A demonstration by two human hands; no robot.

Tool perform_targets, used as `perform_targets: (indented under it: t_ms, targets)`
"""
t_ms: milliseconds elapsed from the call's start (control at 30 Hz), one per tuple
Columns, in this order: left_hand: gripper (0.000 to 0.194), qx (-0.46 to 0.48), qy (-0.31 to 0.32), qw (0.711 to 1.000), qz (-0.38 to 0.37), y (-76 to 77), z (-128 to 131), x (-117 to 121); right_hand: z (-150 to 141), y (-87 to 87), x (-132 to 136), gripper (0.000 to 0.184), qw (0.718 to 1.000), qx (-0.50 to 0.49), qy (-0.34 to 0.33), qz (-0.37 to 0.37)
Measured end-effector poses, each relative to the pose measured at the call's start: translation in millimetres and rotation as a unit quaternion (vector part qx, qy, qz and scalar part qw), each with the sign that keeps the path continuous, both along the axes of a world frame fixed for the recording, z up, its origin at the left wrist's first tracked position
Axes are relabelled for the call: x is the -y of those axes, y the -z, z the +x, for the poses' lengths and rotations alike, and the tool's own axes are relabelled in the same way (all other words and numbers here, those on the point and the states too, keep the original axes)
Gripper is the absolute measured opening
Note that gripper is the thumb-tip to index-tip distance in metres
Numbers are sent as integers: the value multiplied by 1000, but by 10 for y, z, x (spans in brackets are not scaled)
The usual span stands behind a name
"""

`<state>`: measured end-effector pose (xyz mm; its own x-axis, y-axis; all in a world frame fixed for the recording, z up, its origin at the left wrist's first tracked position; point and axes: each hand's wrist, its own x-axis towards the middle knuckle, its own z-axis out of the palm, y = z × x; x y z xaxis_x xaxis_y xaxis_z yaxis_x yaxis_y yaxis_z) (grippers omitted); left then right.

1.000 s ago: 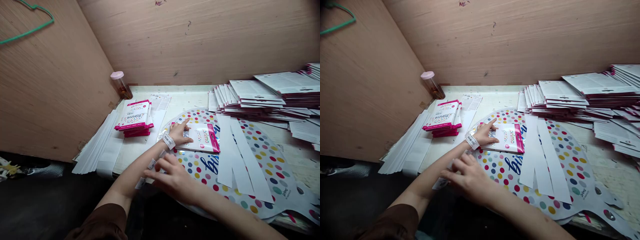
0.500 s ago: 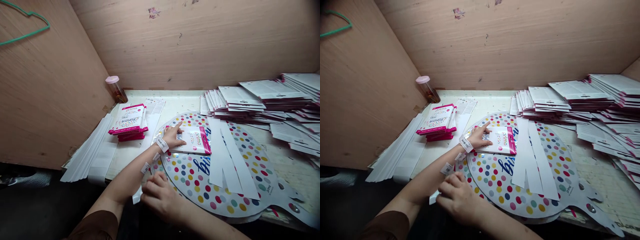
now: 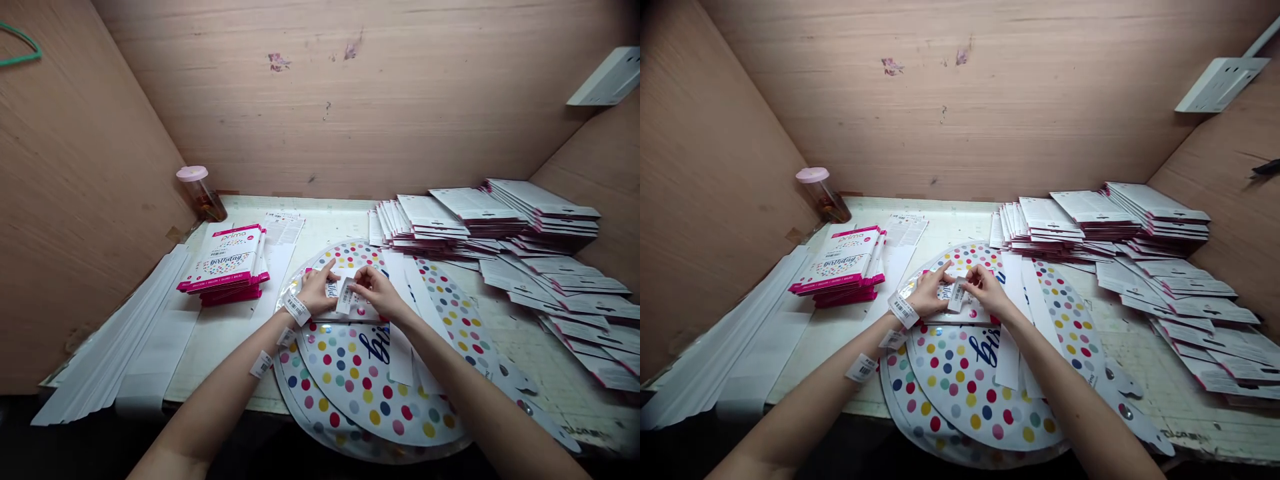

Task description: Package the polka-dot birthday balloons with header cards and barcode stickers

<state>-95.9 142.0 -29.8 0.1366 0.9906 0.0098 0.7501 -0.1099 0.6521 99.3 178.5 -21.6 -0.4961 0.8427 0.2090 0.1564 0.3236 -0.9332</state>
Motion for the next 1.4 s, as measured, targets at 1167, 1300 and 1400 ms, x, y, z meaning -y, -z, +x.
perform_targets:
  t_ms: [1167, 1300, 1400]
  targets:
    - [67, -141, 31, 988, -46, -209, -25, -470, 180, 270, 588, 25, 875, 333, 122, 330]
    - [46, -128, -14, 989, -76, -246, -98, -639, 207, 295, 631, 19, 856, 315, 158, 378]
    - [31, -100, -72, 988, -98, -306, -333, -711, 307, 177, 641, 18, 872, 267, 191, 363]
